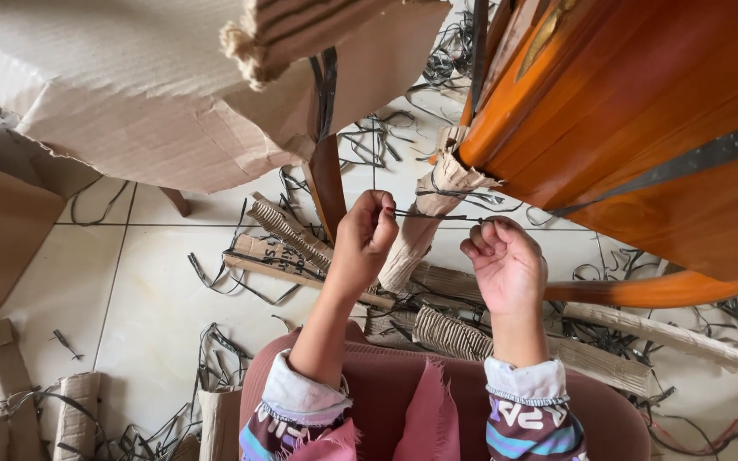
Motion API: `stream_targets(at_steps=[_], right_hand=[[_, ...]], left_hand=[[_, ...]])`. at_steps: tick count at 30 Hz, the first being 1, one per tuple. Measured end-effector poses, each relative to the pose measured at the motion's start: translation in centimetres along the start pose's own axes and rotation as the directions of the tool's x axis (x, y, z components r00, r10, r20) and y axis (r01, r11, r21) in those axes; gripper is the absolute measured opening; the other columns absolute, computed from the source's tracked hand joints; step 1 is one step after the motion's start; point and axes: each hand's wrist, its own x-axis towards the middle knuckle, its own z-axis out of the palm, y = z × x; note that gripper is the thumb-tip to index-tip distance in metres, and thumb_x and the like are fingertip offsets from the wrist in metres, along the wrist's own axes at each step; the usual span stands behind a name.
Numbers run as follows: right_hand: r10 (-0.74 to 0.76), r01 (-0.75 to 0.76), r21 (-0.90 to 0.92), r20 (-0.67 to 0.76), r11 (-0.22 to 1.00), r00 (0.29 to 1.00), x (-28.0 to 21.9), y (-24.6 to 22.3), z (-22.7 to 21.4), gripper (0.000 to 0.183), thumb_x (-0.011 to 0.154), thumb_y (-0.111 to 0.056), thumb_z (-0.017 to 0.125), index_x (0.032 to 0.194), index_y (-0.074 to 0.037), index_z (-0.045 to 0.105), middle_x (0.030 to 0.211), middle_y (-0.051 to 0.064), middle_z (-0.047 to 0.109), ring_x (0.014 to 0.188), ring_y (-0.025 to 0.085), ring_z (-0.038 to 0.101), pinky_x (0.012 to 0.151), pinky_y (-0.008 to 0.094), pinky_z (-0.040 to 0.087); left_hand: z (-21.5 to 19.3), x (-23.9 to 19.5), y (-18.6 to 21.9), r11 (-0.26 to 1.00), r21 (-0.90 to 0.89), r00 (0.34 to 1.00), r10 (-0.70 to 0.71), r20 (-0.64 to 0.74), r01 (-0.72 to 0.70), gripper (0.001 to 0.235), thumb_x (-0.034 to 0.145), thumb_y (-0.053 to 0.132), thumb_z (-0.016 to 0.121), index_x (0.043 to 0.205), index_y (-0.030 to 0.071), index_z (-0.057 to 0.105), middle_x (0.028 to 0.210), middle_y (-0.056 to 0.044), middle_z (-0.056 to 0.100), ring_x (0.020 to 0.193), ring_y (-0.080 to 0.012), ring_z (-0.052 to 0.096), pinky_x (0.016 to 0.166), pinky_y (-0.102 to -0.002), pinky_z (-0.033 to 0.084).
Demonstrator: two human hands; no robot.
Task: Wrapping a wooden chair leg with corrugated cardboard and securing it with plastic ties for protection.
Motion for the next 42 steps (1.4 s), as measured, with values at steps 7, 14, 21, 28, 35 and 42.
stream_targets(at_steps=[7, 14, 21, 28, 35, 42], right_hand=[[0.057, -0.091, -0.719, -0.071, 0.689, 0.996, -0.5, 1.9, -7.7, 0.016, 0.099, -0.015, 0.059, 0.101, -0.001, 0.065, 0.065, 0.007, 0.049, 0.056, 0.020, 0.054, 0.058, 0.037, 0.046], [0.223, -0.111, -0.989, -0.087, 0.096, 0.971, -1.8, 8.8, -12.0, 0.022, 0.090, -0.027, 0.069, 0.107, -0.015, 0.078, 0.097, 0.009, 0.075, 0.095, 0.030, 0.071, 0.088, 0.046, 0.056], [0.113, 0.280, -0.880, 0.256, -0.383, 0.960, -0.6, 17.3, -17.4, 0.022, 0.077, -0.033, 0.081, 0.094, -0.022, 0.078, 0.088, 0.002, 0.068, 0.092, 0.026, 0.068, 0.082, 0.043, 0.058], [0.196, -0.159, -0.987, -0.157, -0.005, 0.968, 2.2, 17.4, -18.7, 0.027, 0.089, -0.044, 0.065, 0.075, -0.026, 0.079, 0.078, 0.006, 0.076, 0.093, 0.033, 0.073, 0.083, 0.043, 0.058], [-0.029, -0.017, -0.959, -0.009, -0.284, 1.000, 1.9, 16.2, -19.2, 0.030, 0.086, -0.031, 0.075, 0.112, -0.016, 0.073, 0.100, 0.010, 0.069, 0.101, 0.037, 0.067, 0.086, 0.057, 0.054], [0.292, 0.374, -0.845, 0.274, -0.382, 0.916, -1.2, 17.4, -13.7, 0.019, 0.080, -0.035, 0.082, 0.097, -0.032, 0.075, 0.096, -0.002, 0.063, 0.108, 0.026, 0.059, 0.097, 0.049, 0.045]], left_hand=[[-5.0, 1.1, -2.8, 0.873, 0.465, 0.959, -0.238, 0.151, 0.144, 0.020, 0.097, 0.009, 0.048, 0.114, 0.011, 0.058, 0.094, -0.012, 0.073, 0.092, -0.0314, 0.072, 0.078, -0.044, 0.055], [-2.7, 0.3, -2.2, 0.516, 0.807, 0.597, -0.755, 0.271, 0.287, 0.042, 0.070, 0.003, 0.044, 0.082, 0.022, 0.079, 0.069, -0.003, 0.073, 0.083, -0.0268, 0.072, 0.084, -0.036, 0.054], [-2.9, 0.3, -4.3, 0.429, 0.847, 0.566, -0.801, 0.196, 0.313, 0.049, 0.069, 0.007, 0.041, 0.079, 0.032, 0.082, 0.081, -0.010, 0.074, 0.083, -0.0299, 0.071, 0.078, -0.034, 0.055], [-3.2, 0.9, -2.0, 0.451, 0.826, 0.632, -0.759, 0.157, 0.337, 0.052, 0.068, 0.002, 0.041, 0.092, 0.024, 0.082, 0.097, -0.015, 0.075, 0.097, -0.0334, 0.071, 0.084, -0.039, 0.055], [-4.1, 1.1, -2.9, 0.461, 0.825, 0.651, -0.743, 0.156, 0.328, 0.049, 0.072, 0.004, 0.043, 0.094, 0.027, 0.080, 0.094, -0.015, 0.074, 0.096, -0.0339, 0.071, 0.083, -0.040, 0.056], [-3.9, 0.7, -2.9, 0.406, 0.864, 0.597, -0.785, 0.163, 0.298, 0.051, 0.073, 0.005, 0.044, 0.102, 0.028, 0.079, 0.091, -0.013, 0.074, 0.100, -0.0331, 0.072, 0.085, -0.039, 0.056]])
